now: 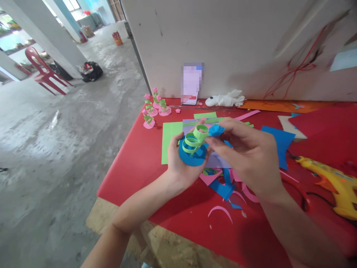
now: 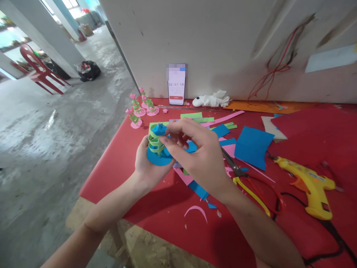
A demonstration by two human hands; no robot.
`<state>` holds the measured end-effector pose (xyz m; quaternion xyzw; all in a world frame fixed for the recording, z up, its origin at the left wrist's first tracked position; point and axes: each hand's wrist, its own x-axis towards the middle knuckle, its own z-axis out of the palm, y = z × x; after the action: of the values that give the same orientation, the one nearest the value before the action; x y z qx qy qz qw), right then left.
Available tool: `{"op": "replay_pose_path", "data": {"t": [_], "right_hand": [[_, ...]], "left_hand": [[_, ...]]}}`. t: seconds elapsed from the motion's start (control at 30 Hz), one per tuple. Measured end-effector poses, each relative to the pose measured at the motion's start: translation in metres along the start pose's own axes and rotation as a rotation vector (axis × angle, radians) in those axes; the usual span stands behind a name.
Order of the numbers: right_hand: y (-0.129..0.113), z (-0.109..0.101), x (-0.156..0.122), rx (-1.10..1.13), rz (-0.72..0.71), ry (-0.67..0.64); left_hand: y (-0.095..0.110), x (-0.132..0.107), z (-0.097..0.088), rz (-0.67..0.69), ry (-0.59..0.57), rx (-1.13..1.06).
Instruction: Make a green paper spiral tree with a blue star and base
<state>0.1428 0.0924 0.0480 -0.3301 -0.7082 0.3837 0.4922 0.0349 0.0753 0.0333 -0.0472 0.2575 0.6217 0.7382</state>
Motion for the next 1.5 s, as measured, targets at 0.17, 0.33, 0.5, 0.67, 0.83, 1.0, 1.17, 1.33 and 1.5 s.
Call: {"op": "replay_pose_path", "data": {"t": [0.17,0.33,0.5,0.67,0.83,1.0,1.17,1.33,1.5], "right_hand": [[0.0,0.0,0.001,0.004,0.001,-0.006],[0.003,0.0,0.0,0.011,-0.012,0.0],[0.005,-0.001,0.001,-0.026,-0.048,0.02],[0.005,-0.002,0.001,0.002,-0.046,0.038],[0.007,-0.009,0.004,-0.018,-0.025,0.149],[0.014,-0.019,0.009,-0.024,-0.031,0.259],[0.022,-0.026,0.015,-0.007,-0.041,0.302],[0.022,-0.03,0.018,-0.025,-0.009,0.293],[0.024,-0.032,0.02,0.006,0.055,0.302]], "left_hand": [[0.001,0.0,0.0,-0.002,0.008,0.008],[0.0,0.002,0.001,0.017,0.048,0.05],[0.0,0.003,0.002,0.02,0.067,0.056],[-0.002,0.003,0.003,-0.006,0.057,0.065],[-0.005,0.005,0.003,-0.041,-0.063,0.094],[-0.007,0.005,-0.001,-0.085,-0.18,0.191],[-0.005,0.0,0.001,-0.135,-0.246,0.309],[-0.003,-0.005,0.006,-0.174,-0.243,0.435],[-0.001,-0.002,0.003,-0.235,-0.313,0.523]]}}
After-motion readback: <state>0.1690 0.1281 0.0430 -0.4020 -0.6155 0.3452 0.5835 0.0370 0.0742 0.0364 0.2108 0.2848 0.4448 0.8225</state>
